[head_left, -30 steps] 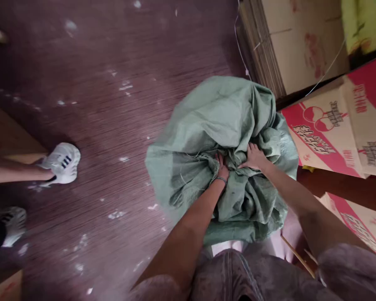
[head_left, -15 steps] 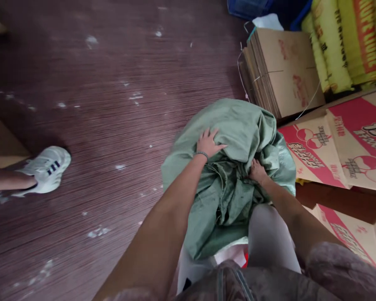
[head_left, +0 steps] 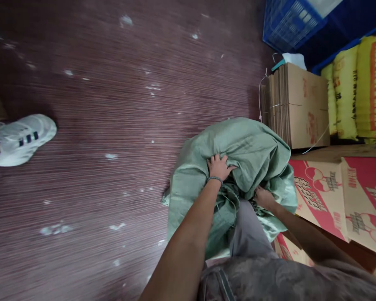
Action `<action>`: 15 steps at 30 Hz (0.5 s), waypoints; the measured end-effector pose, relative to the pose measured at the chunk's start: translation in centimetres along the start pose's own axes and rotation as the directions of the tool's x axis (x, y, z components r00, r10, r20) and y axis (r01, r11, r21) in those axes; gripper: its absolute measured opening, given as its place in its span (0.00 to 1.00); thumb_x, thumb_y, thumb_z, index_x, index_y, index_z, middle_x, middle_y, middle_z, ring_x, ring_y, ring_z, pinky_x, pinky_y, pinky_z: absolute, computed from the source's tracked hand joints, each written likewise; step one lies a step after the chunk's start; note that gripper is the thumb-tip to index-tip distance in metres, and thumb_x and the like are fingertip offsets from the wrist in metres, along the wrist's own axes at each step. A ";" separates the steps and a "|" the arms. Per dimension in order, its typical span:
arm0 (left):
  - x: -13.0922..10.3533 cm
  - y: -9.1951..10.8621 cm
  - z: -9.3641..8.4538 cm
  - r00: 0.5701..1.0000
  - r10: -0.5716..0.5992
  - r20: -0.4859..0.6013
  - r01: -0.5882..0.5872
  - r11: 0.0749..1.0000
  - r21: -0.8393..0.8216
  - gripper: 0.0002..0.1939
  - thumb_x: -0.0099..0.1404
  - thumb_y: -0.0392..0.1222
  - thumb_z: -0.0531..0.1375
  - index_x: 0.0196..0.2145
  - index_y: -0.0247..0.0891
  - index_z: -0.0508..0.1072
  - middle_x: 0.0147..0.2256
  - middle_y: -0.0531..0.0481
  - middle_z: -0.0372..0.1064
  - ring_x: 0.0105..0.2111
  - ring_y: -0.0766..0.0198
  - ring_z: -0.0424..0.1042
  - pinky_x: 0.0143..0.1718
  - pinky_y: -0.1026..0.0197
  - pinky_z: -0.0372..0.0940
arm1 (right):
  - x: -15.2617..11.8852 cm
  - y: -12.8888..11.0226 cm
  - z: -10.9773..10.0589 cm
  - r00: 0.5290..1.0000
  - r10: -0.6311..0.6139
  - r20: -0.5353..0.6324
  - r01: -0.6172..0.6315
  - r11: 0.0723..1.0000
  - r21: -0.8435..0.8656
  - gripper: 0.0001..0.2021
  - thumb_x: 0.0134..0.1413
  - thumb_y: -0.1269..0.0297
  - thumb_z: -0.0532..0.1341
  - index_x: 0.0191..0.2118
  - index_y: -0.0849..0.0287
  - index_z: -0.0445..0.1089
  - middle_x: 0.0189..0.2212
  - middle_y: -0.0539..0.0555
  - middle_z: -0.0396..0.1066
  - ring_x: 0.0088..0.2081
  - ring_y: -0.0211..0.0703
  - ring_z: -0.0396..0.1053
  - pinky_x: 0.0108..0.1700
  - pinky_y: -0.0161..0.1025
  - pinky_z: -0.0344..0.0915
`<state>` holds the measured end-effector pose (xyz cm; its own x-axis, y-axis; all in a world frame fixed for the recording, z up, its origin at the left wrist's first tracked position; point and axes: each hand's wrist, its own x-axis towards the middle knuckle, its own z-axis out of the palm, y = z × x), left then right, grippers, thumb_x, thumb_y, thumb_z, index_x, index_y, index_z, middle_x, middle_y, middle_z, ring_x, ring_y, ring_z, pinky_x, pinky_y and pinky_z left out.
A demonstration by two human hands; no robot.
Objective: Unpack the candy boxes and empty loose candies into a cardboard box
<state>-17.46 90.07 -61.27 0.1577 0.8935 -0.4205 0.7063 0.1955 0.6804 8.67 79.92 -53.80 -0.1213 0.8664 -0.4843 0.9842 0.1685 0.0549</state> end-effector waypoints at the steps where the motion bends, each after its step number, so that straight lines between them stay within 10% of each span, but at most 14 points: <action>1: 0.5 0.1 0.7 1.000 -0.015 -0.002 0.015 1.000 -0.002 0.31 0.70 0.66 0.59 0.62 0.45 0.75 0.61 0.35 0.65 0.58 0.40 0.62 0.63 0.36 0.57 | 0.9 0.8 -1.8 0.998 -0.019 -0.056 0.018 1.000 -0.016 0.10 0.60 0.60 0.61 0.42 0.55 0.77 0.38 0.60 0.76 0.41 0.54 0.73 0.44 0.47 0.71; 6: 2.0 0.5 5.2 0.997 -0.044 -0.060 0.046 0.998 0.046 0.31 0.69 0.54 0.64 0.67 0.49 0.70 0.62 0.35 0.62 0.58 0.41 0.61 0.64 0.37 0.54 | 12.7 1.8 -7.9 0.876 -0.109 -0.470 0.022 0.982 -0.187 0.28 0.66 0.44 0.58 0.61 0.59 0.72 0.59 0.68 0.64 0.64 0.66 0.58 0.62 0.62 0.58; 10: 3.6 -0.5 7.9 0.997 -0.069 -0.033 0.071 0.994 0.084 0.32 0.68 0.47 0.63 0.69 0.51 0.68 0.64 0.36 0.60 0.61 0.41 0.59 0.66 0.37 0.51 | 22.0 -0.1 -3.7 0.916 -0.098 -0.388 0.026 0.982 -0.186 0.25 0.67 0.45 0.57 0.60 0.53 0.74 0.64 0.66 0.56 0.68 0.68 0.49 0.64 0.66 0.49; 15: 6.2 -1.5 8.9 0.995 -0.094 0.013 0.091 0.987 0.135 0.35 0.66 0.49 0.63 0.70 0.45 0.66 0.65 0.33 0.59 0.62 0.39 0.59 0.64 0.37 0.54 | 25.9 -1.0 2.5 0.918 -0.083 -0.389 0.066 0.996 -0.057 0.22 0.65 0.49 0.57 0.59 0.52 0.75 0.65 0.64 0.55 0.69 0.70 0.44 0.67 0.69 0.42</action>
<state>-11.44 91.75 -70.26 0.0997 0.8657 -0.4906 0.8047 0.2199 0.5515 4.89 100.99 -68.56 -0.2432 0.9638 -0.1093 0.9651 0.2518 0.0727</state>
